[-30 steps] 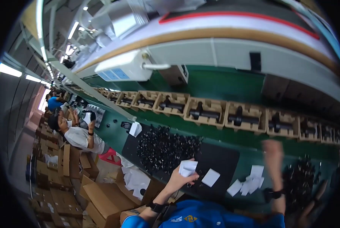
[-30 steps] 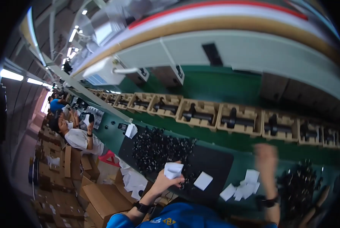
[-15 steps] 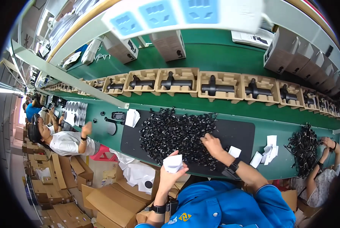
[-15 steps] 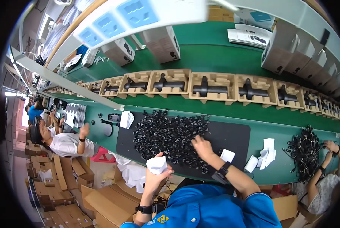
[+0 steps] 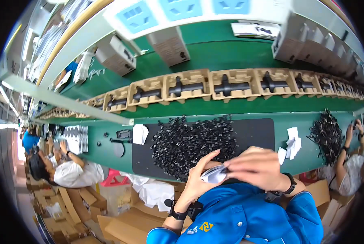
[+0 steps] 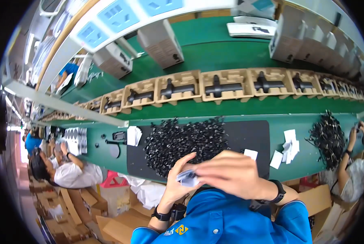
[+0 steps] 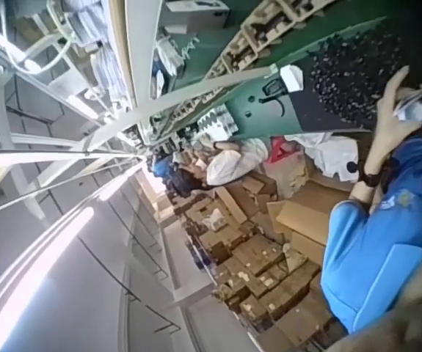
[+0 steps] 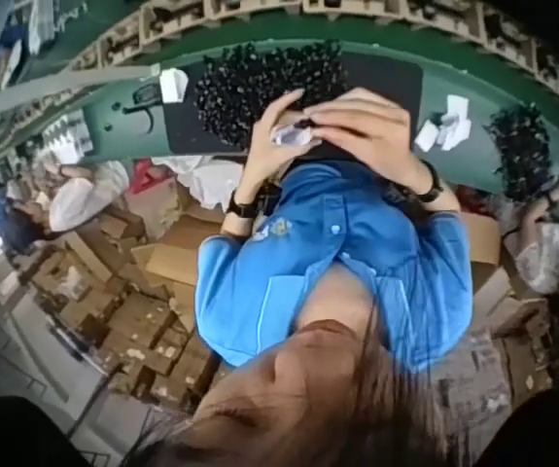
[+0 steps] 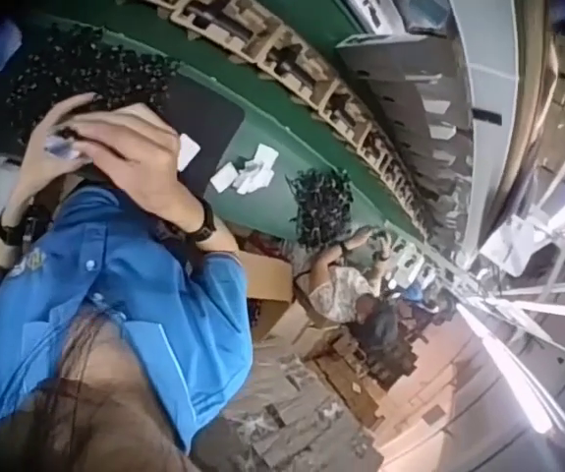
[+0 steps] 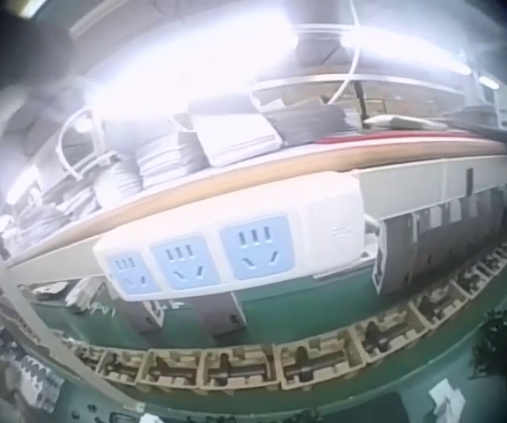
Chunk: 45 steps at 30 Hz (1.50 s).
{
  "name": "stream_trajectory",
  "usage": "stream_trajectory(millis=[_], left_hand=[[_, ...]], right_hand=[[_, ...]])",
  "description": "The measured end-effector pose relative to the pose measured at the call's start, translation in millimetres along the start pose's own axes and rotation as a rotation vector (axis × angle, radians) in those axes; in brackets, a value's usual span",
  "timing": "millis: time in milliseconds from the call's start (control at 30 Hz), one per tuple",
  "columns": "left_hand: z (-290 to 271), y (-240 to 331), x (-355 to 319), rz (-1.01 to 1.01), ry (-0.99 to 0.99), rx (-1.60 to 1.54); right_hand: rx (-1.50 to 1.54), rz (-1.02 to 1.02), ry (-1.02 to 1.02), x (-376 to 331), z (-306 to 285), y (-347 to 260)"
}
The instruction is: The person picks up a small white paper and a black plastic piece, folds the paper around the piece, and places the wrapped item into a cardboard tray. They repeat this process multiple times, occasionally picking up more papers from a shelf.
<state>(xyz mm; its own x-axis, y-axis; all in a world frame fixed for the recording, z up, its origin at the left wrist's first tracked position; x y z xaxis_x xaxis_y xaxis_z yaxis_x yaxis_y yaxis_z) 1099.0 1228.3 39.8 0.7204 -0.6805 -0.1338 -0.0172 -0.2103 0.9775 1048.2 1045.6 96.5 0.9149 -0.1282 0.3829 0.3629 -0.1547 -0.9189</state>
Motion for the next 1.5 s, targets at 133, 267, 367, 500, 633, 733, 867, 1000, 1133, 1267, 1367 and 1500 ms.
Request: stream_trajectory(millis=[133, 267, 367, 500, 633, 733, 867, 1000, 1133, 1267, 1367, 1500], left_hand=[[10, 7, 8, 0.065, -0.105, 0.043], [21, 9, 12, 0.002, -0.163, 0.026], [30, 10, 18, -0.015, -0.201, 0.081], [40, 17, 25, -0.044, -0.216, 0.078], [52, 16, 25, 0.067, -0.257, 0.126], [72, 8, 25, 0.057, -0.263, -0.137], [77, 18, 26, 0.179, -0.111, -0.054], [67, 22, 26, 0.047, -0.054, -0.054], [63, 27, 24, -0.051, 0.02, -0.36], [66, 28, 25, 0.092, -0.03, -0.136], [73, 44, 27, -0.058, -0.081, -0.272], [76, 47, 31, -0.179, -0.108, -0.321]], right_hand=[[-0.29, -0.272, -0.083, -20, -9, -10], [-0.54, -0.091, -0.28, -29, -20, -31], [-0.641, 0.051, -0.415, -38, -29, -34], [-0.618, 0.201, -0.605, -46, -33, -25], [-0.509, 0.322, -0.773, -49, -35, -20], [-0.444, 0.351, -0.774, -53, -43, -25], [-0.372, 0.327, -0.719, -44, -59, -28], [-0.459, 0.442, -0.729, -41, -66, -33], [-0.301, 0.344, -0.298, -42, -75, -37], [-0.149, 0.031, 0.006, -61, -72, -8], [-0.189, 0.089, 0.017, -66, -75, -9], [-0.289, 0.071, 0.016, -69, -77, -5]])
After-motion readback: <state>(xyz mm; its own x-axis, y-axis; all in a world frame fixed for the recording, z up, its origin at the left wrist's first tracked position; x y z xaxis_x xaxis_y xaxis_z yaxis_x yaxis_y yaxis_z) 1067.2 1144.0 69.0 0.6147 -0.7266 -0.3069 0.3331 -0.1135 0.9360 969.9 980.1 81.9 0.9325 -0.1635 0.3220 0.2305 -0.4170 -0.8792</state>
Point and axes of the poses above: each hand's wrist, its own x-axis towards the middle knuckle, its own z-axis out of the palm, y = z × x, the point moved 2 cm from there along x, towards the middle knuckle, and after that the axes turned 5 degrees about x, right-handed, at the moved point
